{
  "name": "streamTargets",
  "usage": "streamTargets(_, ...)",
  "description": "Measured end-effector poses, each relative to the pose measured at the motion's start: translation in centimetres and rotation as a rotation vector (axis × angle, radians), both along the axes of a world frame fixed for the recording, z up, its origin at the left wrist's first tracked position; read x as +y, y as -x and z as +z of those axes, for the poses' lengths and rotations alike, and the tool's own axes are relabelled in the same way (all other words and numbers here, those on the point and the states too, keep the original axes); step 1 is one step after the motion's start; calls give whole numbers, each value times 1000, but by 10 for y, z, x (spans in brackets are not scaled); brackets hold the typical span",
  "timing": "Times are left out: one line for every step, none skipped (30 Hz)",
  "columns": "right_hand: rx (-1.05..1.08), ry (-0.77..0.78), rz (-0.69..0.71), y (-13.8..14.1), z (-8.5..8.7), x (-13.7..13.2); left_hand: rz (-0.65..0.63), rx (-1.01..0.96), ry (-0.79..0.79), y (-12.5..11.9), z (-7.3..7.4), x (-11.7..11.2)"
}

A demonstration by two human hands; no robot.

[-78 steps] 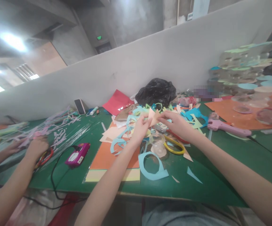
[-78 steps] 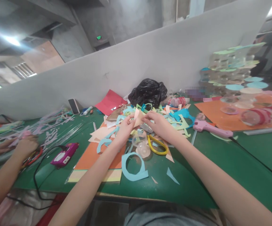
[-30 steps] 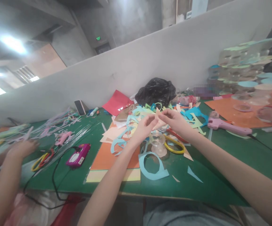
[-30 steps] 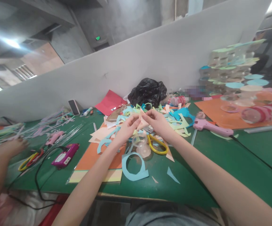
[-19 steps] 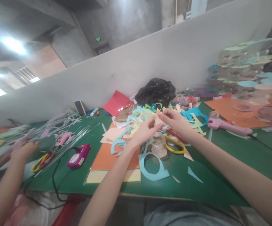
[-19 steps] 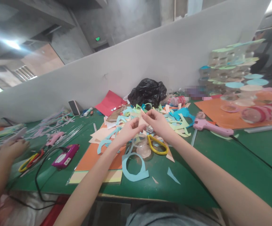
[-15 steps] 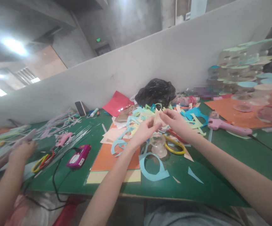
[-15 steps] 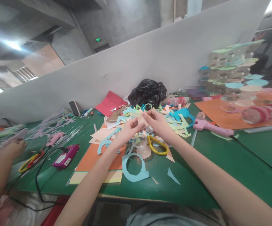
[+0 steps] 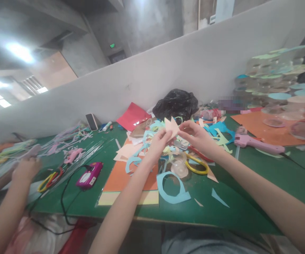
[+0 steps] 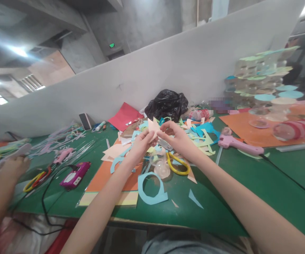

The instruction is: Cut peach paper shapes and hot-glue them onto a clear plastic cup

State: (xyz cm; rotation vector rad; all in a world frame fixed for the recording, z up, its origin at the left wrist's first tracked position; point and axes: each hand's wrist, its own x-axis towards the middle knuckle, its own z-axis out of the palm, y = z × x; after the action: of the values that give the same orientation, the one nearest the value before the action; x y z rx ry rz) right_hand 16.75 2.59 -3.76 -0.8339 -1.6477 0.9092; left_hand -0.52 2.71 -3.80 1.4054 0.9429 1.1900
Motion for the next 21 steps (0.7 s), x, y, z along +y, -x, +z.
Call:
streamTargets(-13, -19, -5, 0, 0, 0, 2, -10, 6, 0, -1, 1)
streamTargets(-24, -45, -16, 0, 0, 1, 7, -13, 7, 0, -1, 2)
streamTargets(-38, -79, -26, -1, 0, 1, 11, -10, 6, 0, -2, 2)
streamTargets(-54, -118, -35, -2, 1, 1, 13, -10, 7, 0, -2, 3)
streamTargets(-71, -160, -42, -2, 1, 1, 12, -15, 12, 0, -2, 3)
streamTargets(-89, -201, -46, -3, 1, 1, 7, -29, 22, -1, -2, 3)
streamTargets(-106, -237, -48, -4, 1, 2, -4, -45, 34, -1, -2, 2)
streamTargets(-121, -266, -48, -5, 1, 2, -18, -59, 45, -2, -1, 1)
streamTargets(-131, -286, -48, -6, 0, 2, -30, -67, 50, -3, -1, 0)
streamTargets(-138, -298, -46, -7, 0, 2, -39, -71, 49, -3, 0, -1)
streamTargets(-146, -305, -42, -7, 0, 3, -47, -70, 43, -4, 1, -3)
streamTargets(-154, -306, -36, -7, 0, 3, -52, -67, 34, -5, 2, -4)
streamTargets(-161, -305, -30, -7, -1, 3, -54, -63, 26, -5, 2, -4)
streamTargets(-168, -303, -23, -7, -1, 4, -52, -55, 20, -5, 2, -5)
streamTargets(-175, -298, -17, -7, -1, 4, -46, -43, 14, -5, 2, -5)
streamTargets(-181, -292, -14, -6, -1, 4, -35, -26, 6, -5, 1, -4)
streamTargets(-184, -280, -13, -6, -2, 4, -18, -5, -9, -5, 0, -4)
streamTargets(-185, -262, -14, -5, -1, 4, 4, 20, -33, -4, -1, -3)
streamTargets(-182, -237, -18, -4, -1, 3, 24, 47, -62, -4, -2, -2)
streamTargets(-175, -205, -27, -3, -1, 3, 42, 76, -91, -3, -4, -1)
streamTargets(-166, -167, -37, -2, -1, 3, 60, 106, -119, -2, -5, -1)
